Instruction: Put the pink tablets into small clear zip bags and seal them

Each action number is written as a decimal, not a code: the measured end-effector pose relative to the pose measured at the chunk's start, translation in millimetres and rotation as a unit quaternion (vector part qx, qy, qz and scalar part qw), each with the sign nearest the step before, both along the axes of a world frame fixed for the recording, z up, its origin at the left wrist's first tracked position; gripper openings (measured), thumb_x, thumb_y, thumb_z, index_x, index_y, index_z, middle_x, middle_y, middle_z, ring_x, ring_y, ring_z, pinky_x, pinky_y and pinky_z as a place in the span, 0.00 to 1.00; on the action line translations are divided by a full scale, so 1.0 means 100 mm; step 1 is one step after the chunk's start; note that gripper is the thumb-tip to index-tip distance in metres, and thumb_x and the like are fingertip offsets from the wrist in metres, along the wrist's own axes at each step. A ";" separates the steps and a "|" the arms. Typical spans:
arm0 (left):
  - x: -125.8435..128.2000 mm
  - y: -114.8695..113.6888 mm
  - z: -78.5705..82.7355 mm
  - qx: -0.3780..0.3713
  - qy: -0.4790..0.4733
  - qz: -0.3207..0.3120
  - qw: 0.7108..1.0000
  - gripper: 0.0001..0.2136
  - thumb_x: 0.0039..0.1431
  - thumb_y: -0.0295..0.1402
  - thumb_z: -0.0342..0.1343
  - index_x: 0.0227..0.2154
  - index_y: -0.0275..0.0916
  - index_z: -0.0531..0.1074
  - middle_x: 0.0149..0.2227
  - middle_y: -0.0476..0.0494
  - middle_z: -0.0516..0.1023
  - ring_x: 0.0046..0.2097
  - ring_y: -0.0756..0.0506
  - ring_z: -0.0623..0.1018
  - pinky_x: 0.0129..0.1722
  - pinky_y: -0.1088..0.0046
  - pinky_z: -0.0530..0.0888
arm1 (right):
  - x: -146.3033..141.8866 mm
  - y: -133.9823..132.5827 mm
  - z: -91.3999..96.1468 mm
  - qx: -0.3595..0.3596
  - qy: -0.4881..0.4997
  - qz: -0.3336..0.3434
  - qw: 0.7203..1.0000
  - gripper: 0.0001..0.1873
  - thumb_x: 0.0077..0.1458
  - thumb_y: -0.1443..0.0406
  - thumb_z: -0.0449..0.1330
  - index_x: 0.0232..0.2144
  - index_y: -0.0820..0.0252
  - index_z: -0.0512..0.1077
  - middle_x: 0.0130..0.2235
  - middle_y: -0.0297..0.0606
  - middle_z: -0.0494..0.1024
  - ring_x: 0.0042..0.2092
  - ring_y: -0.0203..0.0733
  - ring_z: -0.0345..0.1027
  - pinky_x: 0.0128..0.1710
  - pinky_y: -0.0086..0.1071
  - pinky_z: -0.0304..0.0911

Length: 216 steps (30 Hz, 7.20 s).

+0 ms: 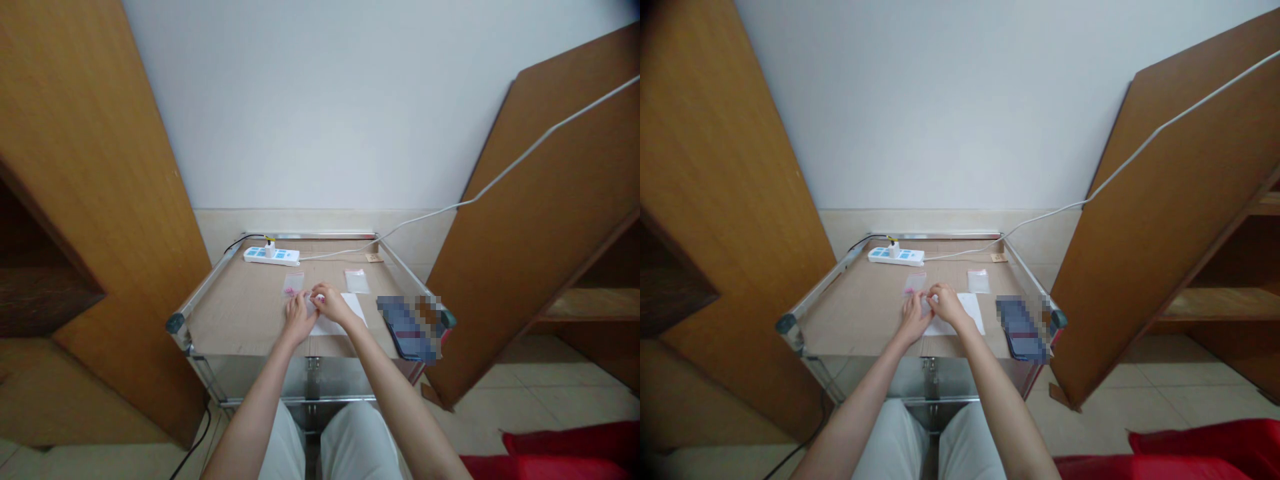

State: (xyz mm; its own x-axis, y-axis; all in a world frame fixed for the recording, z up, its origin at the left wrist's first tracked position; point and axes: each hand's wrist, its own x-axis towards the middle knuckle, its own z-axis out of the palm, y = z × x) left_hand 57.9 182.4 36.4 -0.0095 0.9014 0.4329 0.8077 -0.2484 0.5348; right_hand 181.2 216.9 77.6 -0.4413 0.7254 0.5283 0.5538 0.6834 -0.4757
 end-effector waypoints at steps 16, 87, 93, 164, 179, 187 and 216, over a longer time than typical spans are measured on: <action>-0.01 0.01 -0.02 0.027 0.003 -0.007 1.000 0.22 0.49 0.39 0.47 0.46 0.36 0.53 0.47 0.38 0.62 0.49 0.43 0.62 0.48 0.62 0.56 | 0.03 -0.15 -0.02 0.020 0.098 -0.007 0.995 0.05 0.48 0.69 0.52 0.28 0.60 0.68 0.33 0.38 0.71 0.37 0.38 0.63 0.39 0.32 0.56; -0.01 0.05 0.20 -0.044 -0.493 -0.081 0.865 0.16 0.41 0.43 0.54 0.30 0.35 0.64 0.30 0.44 0.71 0.32 0.49 0.72 0.21 0.79 0.71 | 0.17 -0.25 -0.23 -0.047 0.258 -0.084 0.961 0.11 0.49 0.61 0.51 0.26 0.60 0.70 0.27 0.38 0.73 0.32 0.39 0.65 0.33 0.31 0.59; -0.05 0.05 0.27 -0.096 -0.549 -0.094 0.825 0.18 0.38 0.43 0.57 0.29 0.35 0.64 0.26 0.48 0.71 0.28 0.50 0.72 0.19 0.76 0.72 | 0.17 -0.24 -0.24 -0.083 0.280 -0.072 0.954 0.12 0.49 0.59 0.50 0.25 0.61 0.70 0.26 0.38 0.73 0.30 0.39 0.65 0.31 0.30 0.60; -0.04 0.07 0.08 -0.147 -0.565 -0.133 0.801 0.13 0.33 0.35 0.62 0.24 0.33 0.72 0.24 0.46 0.74 0.24 0.53 0.70 0.25 0.80 0.64 | 0.09 -0.27 -0.21 -0.062 0.239 -0.005 0.969 0.10 0.48 0.61 0.54 0.27 0.60 0.71 0.28 0.37 0.72 0.32 0.37 0.64 0.33 0.29 0.58; -0.06 0.07 0.06 -0.145 -0.552 -0.134 0.810 0.12 0.34 0.35 0.61 0.24 0.33 0.73 0.23 0.47 0.74 0.23 0.54 0.69 0.24 0.81 0.62 | 0.07 -0.26 -0.21 -0.059 0.240 0.000 0.969 0.10 0.47 0.60 0.54 0.25 0.61 0.71 0.27 0.37 0.72 0.31 0.37 0.63 0.32 0.29 0.58; -0.06 0.06 0.07 -0.145 -0.545 -0.134 0.815 0.13 0.35 0.36 0.61 0.24 0.33 0.72 0.23 0.46 0.74 0.24 0.53 0.69 0.23 0.81 0.62 | 0.08 -0.25 -0.22 -0.057 0.242 0.004 0.969 0.09 0.47 0.61 0.55 0.25 0.60 0.70 0.27 0.37 0.72 0.30 0.36 0.63 0.31 0.29 0.58; -0.04 0.08 0.08 -0.115 -0.596 -0.102 0.788 0.13 0.34 0.37 0.61 0.23 0.33 0.72 0.24 0.45 0.74 0.26 0.51 0.72 0.27 0.78 0.66 | 0.07 -0.28 -0.17 -0.074 0.283 0.012 0.956 0.09 0.47 0.62 0.54 0.24 0.59 0.73 0.28 0.38 0.72 0.32 0.37 0.65 0.32 0.29 0.59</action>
